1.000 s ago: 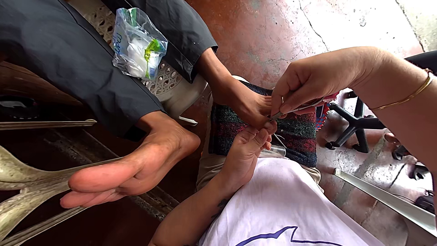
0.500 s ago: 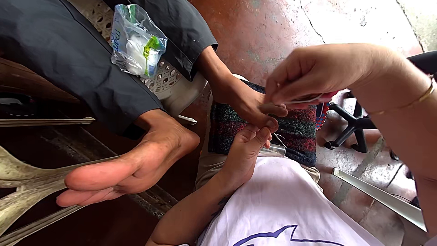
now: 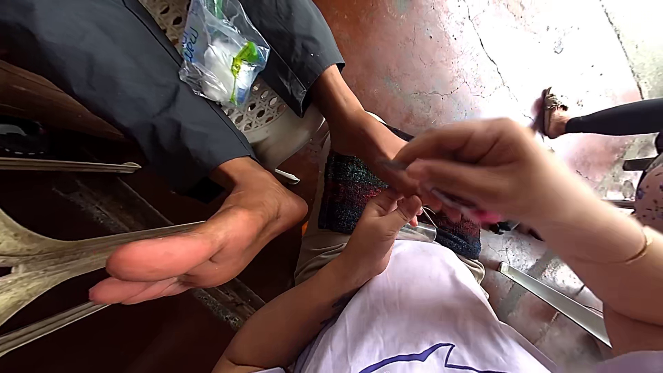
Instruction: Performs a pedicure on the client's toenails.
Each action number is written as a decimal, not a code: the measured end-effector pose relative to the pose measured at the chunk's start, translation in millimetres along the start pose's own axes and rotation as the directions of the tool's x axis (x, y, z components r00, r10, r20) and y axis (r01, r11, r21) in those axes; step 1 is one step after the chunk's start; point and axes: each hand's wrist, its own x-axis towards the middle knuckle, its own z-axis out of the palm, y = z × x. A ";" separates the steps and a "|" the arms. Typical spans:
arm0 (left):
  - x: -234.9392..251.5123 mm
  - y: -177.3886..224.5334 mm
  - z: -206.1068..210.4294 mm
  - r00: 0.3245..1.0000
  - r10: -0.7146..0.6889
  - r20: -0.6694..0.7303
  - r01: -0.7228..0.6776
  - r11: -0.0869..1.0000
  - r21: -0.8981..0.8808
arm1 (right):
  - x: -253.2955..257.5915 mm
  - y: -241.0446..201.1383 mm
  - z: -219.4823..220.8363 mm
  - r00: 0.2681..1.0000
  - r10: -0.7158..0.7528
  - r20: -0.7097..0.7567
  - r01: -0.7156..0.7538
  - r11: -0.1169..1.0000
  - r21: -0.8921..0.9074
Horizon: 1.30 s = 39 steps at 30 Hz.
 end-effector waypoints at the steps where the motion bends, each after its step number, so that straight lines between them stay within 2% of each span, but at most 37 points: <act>1: 0.6 -0.6 -0.6 1.000 -0.007 0.013 0.007 1.000 0.005 | 3.0 0.1 -16.3 0.998 -0.003 0.056 0.005 1.000 -0.024; 3: 1.7 -0.9 -1.6 1.000 -0.009 0.024 0.009 1.000 0.018 | 11.2 2.3 -47.9 0.970 0.081 0.230 -0.065 0.995 -0.078; 6: 1.7 -0.8 -1.3 1.000 -0.011 0.016 0.011 1.000 0.018 | 21.1 8.5 -75.3 0.850 0.256 0.461 -0.181 0.963 -0.200; 10: 0.9 -1.7 -1.4 1.000 -0.005 0.000 0.005 0.999 0.034 | 29.5 11.5 -79.7 0.761 0.351 0.545 -0.237 0.933 -0.270; 18: 1.4 -2.4 -1.2 1.000 0.009 0.004 -0.009 0.998 0.063 | 39.6 5.6 -73.1 0.718 0.467 0.516 -0.314 0.879 -0.358; 25: 1.5 -3.2 -1.5 1.000 0.007 0.006 -0.007 0.998 0.061 | 40.9 11.8 -75.0 0.703 0.446 0.554 -0.309 0.893 -0.326; 39: 2.4 -3.0 -1.4 1.000 0.016 -0.008 -0.016 0.997 0.081 | 52.7 1.5 -70.6 0.658 0.531 0.534 -0.353 0.844 -0.404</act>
